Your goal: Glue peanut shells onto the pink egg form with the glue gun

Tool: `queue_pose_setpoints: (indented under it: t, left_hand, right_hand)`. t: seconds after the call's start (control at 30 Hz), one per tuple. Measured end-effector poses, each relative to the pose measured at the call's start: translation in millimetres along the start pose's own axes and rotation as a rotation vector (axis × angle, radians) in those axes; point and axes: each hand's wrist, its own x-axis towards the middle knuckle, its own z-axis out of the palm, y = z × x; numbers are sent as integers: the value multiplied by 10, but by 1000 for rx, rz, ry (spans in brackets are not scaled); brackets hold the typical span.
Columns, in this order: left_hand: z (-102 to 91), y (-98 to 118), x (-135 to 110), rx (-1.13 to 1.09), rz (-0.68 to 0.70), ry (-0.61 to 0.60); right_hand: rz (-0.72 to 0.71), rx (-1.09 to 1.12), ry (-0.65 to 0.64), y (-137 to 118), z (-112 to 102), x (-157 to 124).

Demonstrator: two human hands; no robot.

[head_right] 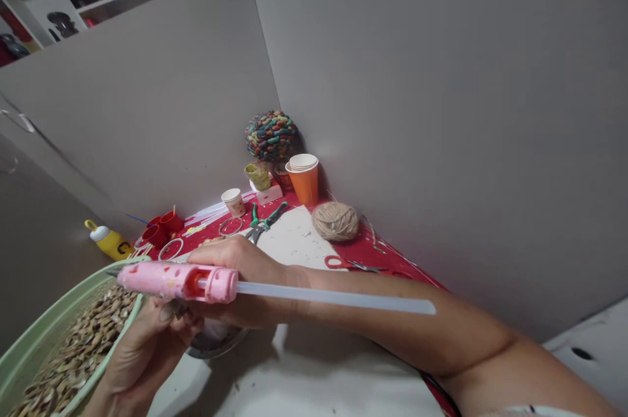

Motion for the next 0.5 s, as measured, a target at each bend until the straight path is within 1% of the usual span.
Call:
queue_pose_setpoints:
  t: [0.1,0.23,0.3,0.4,0.5]
  left_hand:
    - [-35,-4,10,29,-8,-35]
    - [-83,64,8,50,25,31]
    - [-112,134,9,70,83,44]
    - [-147,253,9,105,204,41]
    - [-137,357,-3,147,331,96]
  right_hand:
    - [52,-5,-30,-16,-7,-8]
    - [96,-7,5,-48,-49,-4]
    - [108,8,3,-90,-97,3]
    - [88,-12,-5,-176,-183,9]
    - [67,-50,-25,-247,-247,11]
